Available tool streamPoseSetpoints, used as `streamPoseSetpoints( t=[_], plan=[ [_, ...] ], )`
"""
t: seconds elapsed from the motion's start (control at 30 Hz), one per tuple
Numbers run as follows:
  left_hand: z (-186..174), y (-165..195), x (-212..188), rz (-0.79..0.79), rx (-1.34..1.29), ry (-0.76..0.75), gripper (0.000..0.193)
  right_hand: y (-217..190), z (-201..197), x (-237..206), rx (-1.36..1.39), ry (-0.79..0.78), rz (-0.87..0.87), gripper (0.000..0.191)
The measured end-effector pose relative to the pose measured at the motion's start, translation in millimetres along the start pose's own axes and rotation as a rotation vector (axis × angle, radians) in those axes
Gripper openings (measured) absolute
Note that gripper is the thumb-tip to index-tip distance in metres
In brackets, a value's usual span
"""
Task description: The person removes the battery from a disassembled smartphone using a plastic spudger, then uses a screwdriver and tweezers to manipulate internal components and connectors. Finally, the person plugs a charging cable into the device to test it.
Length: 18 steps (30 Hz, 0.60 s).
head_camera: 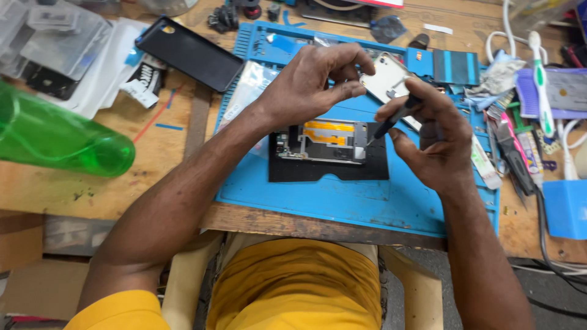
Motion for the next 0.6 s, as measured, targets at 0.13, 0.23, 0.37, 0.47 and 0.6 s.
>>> streamPoseSetpoints(
  t=[0.13, 0.23, 0.37, 0.47, 0.6],
  plan=[
    [5.8, 4.0, -4.2, -0.031, 0.016, -0.082, 0.021, -2.3, 1.9, 1.5, 0.039, -0.005, -0.008, 0.073],
    [10.1, 7.6, -4.2, 0.021, 0.054, -0.120, 0.023, -6.0, 2.1, 1.8, -0.115, -0.027, -0.054, 0.086],
    [20.0, 11.6, -4.4, 0.053, 0.087, -0.184, 0.030, -0.1, 3.8, 1.6, 0.093, -0.028, 0.038, 0.082],
    [28.9, 5.6, -7.6, -0.196, 0.142, -0.316, 0.027, 2.4, 3.1, 1.4, 0.037, -0.038, 0.008, 0.085],
    [33.0, 15.7, -9.9, -0.127, 0.221, -0.316, 0.027, 3.5, -7.7, 2.7, 0.038, 0.037, -0.008, 0.085]
  ],
)
Point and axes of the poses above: each hand's wrist, its own x-axis towards the middle knuckle, its own z-axis out of the palm, y = z × x, the point moved 4 cm from there along x, towards the middle knuckle, and after that the axes turned 2 degrees about -x, right-handed, at the moved point
